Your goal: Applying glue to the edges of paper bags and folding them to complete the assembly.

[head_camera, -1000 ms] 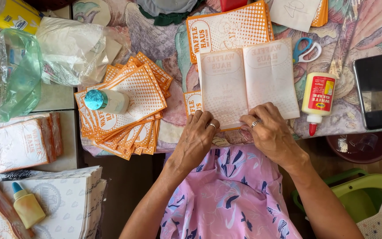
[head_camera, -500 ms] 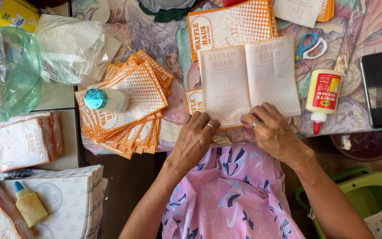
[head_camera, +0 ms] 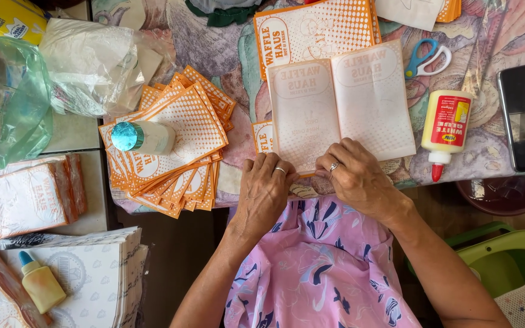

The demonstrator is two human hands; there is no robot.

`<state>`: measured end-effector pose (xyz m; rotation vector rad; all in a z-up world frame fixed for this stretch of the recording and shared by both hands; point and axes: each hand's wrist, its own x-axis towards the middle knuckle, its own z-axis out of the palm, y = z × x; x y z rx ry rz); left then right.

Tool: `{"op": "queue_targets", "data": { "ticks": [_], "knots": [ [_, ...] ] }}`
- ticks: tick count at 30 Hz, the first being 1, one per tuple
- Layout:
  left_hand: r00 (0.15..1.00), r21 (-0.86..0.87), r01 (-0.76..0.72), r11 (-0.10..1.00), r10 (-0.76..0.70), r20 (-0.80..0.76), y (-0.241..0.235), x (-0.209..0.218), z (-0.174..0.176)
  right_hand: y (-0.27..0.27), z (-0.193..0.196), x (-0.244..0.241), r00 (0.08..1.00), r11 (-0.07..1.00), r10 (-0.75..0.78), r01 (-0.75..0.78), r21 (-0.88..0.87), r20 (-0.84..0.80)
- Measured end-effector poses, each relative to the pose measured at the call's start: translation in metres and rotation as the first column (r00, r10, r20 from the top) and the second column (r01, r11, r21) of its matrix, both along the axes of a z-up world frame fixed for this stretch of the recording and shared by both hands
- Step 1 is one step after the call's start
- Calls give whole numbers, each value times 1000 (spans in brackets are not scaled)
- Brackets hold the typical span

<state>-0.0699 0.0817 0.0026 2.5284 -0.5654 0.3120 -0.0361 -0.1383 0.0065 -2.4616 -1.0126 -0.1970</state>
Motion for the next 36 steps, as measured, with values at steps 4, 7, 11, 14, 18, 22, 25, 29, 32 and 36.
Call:
{"op": "queue_targets", "data": {
  "ticks": [4,7,11,14,18,22,25,29,32,36],
  "knots": [
    [995,5,-64,998,64,-75,-3,-5,1,0,5,4,998,1000,9,-8,11,-69],
    [992,39,-84,996,88,-87,-4,-4,4,1,9,6,992,1000,4,-1,22,-128],
    [991,99,-95,991,104,-87,-6,-2,4,1,14,8,982,1000,5,0,28,-189],
    [989,136,-109,985,121,-84,-9,-2,4,1,15,10,978,999,5,2,35,-207],
    [987,153,-120,981,134,-86,-11,-3,2,0,12,11,979,999,3,5,36,-203],
    [987,155,-130,979,143,-78,-12,-2,2,1,13,11,977,999,0,8,39,-213],
    [987,134,-132,982,143,-75,-12,-3,3,2,12,11,978,999,-8,15,34,-208],
    [978,-7,-181,983,179,-109,-11,-3,3,8,10,7,992,991,-91,98,91,-88],
    [973,-84,-197,977,184,-142,-9,-2,3,15,5,2,989,985,-150,148,86,19],
    [971,-141,-192,971,167,-173,-5,0,6,16,-3,-2,976,977,-194,183,107,102]
  ]
}}
